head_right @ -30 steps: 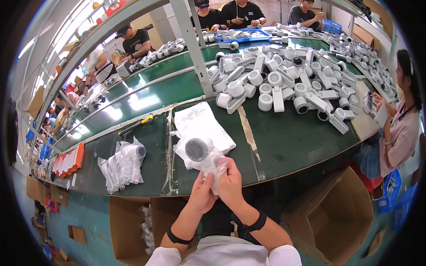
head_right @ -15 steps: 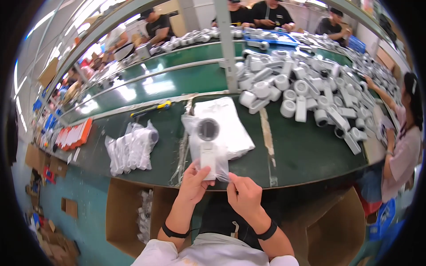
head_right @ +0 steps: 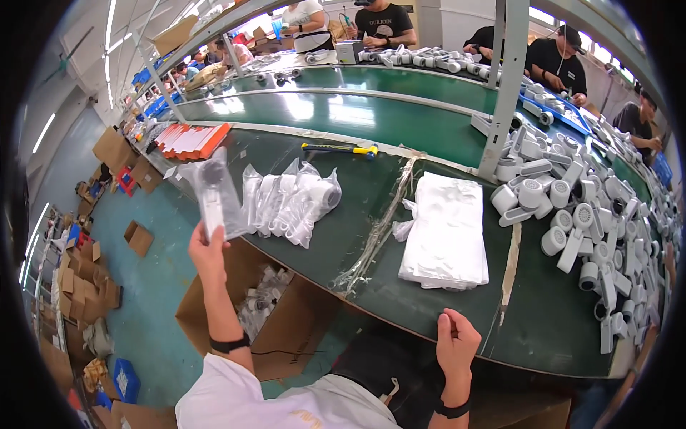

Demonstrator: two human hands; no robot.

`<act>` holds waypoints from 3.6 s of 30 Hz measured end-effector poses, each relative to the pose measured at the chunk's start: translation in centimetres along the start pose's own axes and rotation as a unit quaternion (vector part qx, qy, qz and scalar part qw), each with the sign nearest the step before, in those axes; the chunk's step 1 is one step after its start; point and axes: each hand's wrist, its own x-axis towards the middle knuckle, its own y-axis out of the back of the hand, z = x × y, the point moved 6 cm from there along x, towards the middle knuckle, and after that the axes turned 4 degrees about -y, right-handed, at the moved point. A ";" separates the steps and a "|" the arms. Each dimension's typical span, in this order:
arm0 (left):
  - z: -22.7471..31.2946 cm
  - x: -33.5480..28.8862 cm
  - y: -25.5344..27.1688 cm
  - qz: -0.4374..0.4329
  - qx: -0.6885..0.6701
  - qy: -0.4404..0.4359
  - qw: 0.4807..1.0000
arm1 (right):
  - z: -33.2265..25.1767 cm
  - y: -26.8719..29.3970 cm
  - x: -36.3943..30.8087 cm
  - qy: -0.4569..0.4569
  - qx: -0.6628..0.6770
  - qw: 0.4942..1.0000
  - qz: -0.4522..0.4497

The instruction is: The person picks up a fan from a pile, slides it into a plastic bag, and places the bagged fan into a cardboard box, repeating this process for several fans.

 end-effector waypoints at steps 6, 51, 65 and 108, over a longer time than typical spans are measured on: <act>-10.9 7.5 1.9 0.064 0.142 0.029 0.987 | -0.4 0.2 0.2 0.016 -0.021 0.999 0.021; -5.8 4.4 -13.5 -0.439 0.515 -0.046 0.734 | -0.9 0.5 -0.7 0.080 -0.062 0.993 0.058; -6.5 4.1 -13.8 -0.439 0.532 -0.104 0.717 | -1.0 0.0 -0.8 0.080 -0.084 0.991 0.061; -3.2 1.1 -17.4 -0.468 0.460 -0.161 0.737 | -1.5 -0.5 -0.8 0.138 -0.085 0.984 0.068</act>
